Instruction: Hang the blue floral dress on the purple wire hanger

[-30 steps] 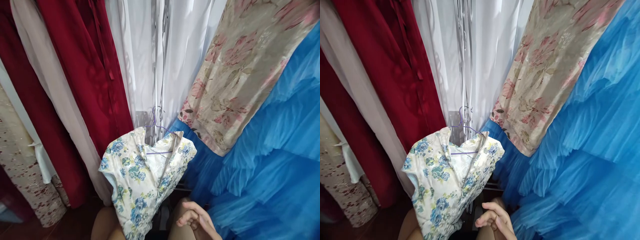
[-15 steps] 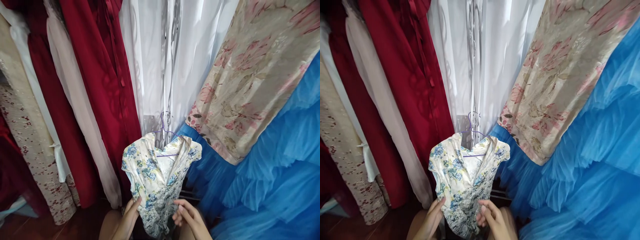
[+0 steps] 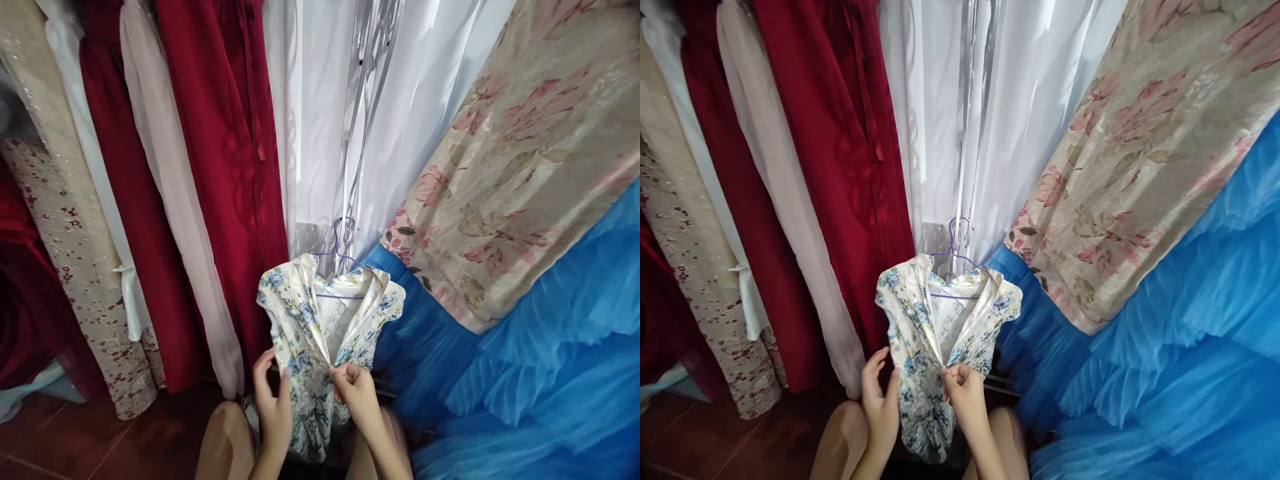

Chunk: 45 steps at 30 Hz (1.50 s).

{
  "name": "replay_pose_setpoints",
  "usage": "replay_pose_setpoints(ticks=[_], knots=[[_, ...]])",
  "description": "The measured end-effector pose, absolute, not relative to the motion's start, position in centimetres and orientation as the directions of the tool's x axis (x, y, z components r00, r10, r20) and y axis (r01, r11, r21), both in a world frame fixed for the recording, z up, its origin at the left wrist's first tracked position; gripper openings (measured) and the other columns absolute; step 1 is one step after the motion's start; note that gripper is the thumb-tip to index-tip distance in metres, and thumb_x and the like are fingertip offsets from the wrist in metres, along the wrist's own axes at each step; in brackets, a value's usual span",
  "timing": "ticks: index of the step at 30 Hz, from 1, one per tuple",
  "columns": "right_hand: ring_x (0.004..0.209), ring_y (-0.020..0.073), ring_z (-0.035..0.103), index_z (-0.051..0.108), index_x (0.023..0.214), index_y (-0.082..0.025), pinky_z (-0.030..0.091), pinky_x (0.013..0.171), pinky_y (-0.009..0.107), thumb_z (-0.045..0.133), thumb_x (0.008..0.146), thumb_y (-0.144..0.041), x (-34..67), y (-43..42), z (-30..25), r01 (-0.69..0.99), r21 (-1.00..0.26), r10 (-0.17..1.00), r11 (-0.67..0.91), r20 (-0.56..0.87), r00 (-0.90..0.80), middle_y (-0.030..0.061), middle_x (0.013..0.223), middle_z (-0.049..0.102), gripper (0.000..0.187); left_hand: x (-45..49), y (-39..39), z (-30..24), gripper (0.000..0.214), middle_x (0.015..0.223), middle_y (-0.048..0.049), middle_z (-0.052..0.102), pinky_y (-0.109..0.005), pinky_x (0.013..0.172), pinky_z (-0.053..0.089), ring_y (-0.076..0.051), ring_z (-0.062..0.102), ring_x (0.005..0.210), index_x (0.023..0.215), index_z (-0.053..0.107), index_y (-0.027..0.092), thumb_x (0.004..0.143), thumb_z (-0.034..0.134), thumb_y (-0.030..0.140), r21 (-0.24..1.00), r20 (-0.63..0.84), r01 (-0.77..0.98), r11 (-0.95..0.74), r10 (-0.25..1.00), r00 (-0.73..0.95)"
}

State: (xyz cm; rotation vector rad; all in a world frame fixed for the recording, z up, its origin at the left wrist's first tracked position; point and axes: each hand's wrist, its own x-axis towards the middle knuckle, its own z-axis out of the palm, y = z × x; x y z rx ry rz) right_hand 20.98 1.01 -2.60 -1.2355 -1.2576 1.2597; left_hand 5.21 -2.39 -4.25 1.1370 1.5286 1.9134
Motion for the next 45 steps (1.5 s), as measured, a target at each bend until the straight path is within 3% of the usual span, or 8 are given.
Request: replay_pose_setpoints(ticks=[7, 22, 27, 30, 34, 38, 42, 45], knots=[[0.036, 0.0125, 0.045, 0.059, 0.057, -0.018, 0.034, 0.042, 0.025, 0.071, 0.076, -0.047, 20.6, 2.5, 2.0, -0.031, -1.000, 1.000, 0.002, 0.003, -0.029, 0.0011, 0.041, 0.058, 0.036, 12.5, 0.7, -4.0, 0.009, 0.082, -0.0067, 0.065, -0.036, 0.075, 0.050, -0.025, 0.063, 0.080, 0.090, 0.062, 0.023, 0.084, 0.059, 0.029, 0.968, 0.251, 0.090, -0.235, 0.933, -0.257], [0.039, 0.0091, 0.041, 0.060, 0.057, -0.018, 0.031, 0.041, 0.023, 0.070, 0.069, -0.036, 19.2, 11.2, 12.6, -0.301, -0.919, 0.952, 0.253, 0.183, 0.244, -0.0040, 0.044, 0.055, 0.024, 10.3, -0.7, -8.2, 0.012, 0.079, -0.0035, 0.065, -0.025, 0.065, 0.046, -0.017, 0.062, 0.070, 0.081, 0.068, 0.018, 0.083, 0.059, 0.010, 0.712, 0.394, 0.432, -0.554, 0.824, 0.408], [0.040, 0.0090, 0.041, 0.057, 0.057, -0.019, 0.031, 0.043, 0.023, 0.070, 0.074, -0.036, 20.5, 9.4, 12.4, -0.232, -0.927, 0.950, 0.296, 0.259, 0.175, -0.0039, 0.044, 0.055, 0.027, 7.7, 4.6, 1.7, 0.020, 0.099, -0.0070, 0.072, -0.034, 0.091, 0.048, -0.021, 0.066, 0.095, 0.108, 0.069, 0.020, 0.096, 0.053, 0.020, 0.604, 0.715, 0.410, -0.684, 0.692, 0.101], [0.040, 0.0093, 0.042, 0.058, 0.062, -0.018, 0.033, 0.043, 0.023, 0.070, 0.076, -0.040, 21.4, 9.0, 12.6, -0.168, -0.932, 0.947, 0.320, 0.308, 0.097, -0.0033, 0.044, 0.055, 0.028, 7.3, 8.4, 8.7, 0.035, 0.094, -0.0046, 0.072, -0.031, 0.081, 0.050, -0.018, 0.066, 0.083, 0.133, 0.056, 0.021, 0.099, 0.047, 0.021, 0.600, 0.715, 0.423, -0.679, 0.692, 0.096], [0.040, 0.0096, 0.042, 0.052, 0.067, -0.020, 0.031, 0.043, 0.022, 0.066, 0.079, -0.048, 22.0, 10.1, 11.1, -0.016, -0.929, 0.925, 0.369, 0.365, 0.109, -0.0049, 0.045, 0.053, 0.033, 8.5, 10.7, 12.8, 0.018, 0.091, -0.0065, 0.071, -0.033, 0.081, 0.048, -0.022, 0.066, 0.087, 0.099, 0.069, 0.018, 0.094, 0.053, 0.015, 0.438, 0.732, 0.560, -0.704, 0.640, 0.232], [0.041, 0.0107, 0.042, 0.050, 0.065, -0.022, 0.030, 0.044, 0.023, 0.065, 0.077, -0.047, 22.5, 11.7, 7.6, 0.134, -0.939, 0.940, 0.315, 0.329, 0.093, -0.0050, 0.046, 0.050, 0.032, 7.7, 10.4, 13.2, 0.014, 0.081, -0.0039, 0.071, -0.031, 0.078, 0.048, -0.020, 0.066, 0.080, 0.095, 0.068, 0.019, 0.093, 0.054, 0.018, 0.486, 0.747, 0.528, -0.697, 0.644, 0.164], [0.040, 0.0112, 0.041, 0.049, 0.059, -0.021, 0.029, 0.044, 0.023, 0.067, 0.075, -0.044, 22.9, 10.9, 4.8, 0.149, -0.951, 0.961, 0.272, 0.276, 0.013, -0.0048, 0.043, 0.047, 0.033, 2.2, 11.8, 13.7, 0.012, 0.075, -0.0011, 0.070, -0.025, 0.073, 0.047, -0.017, 0.066, 0.075, 0.094, 0.069, 0.018, 0.090, 0.063, 0.027, 0.731, 0.682, 0.276, -0.624, 0.686, -0.255], [0.041, 0.0099, 0.037, 0.051, 0.062, -0.020, 0.026, 0.044, 0.023, 0.066, 0.078, -0.043, 22.8, 9.0, 3.6, 0.139, -0.951, 0.960, 0.275, 0.263, -0.100, -0.0057, 0.046, 0.046, 0.031, -2.8, 14.1, 12.6, 0.006, 0.070, 0.0011, 0.065, -0.020, 0.068, 0.045, -0.012, 0.061, 0.067, 0.080, 0.066, 0.016, 0.083, 0.070, 0.020, 0.829, 0.309, -0.264, -0.493, 0.797, -0.520]])
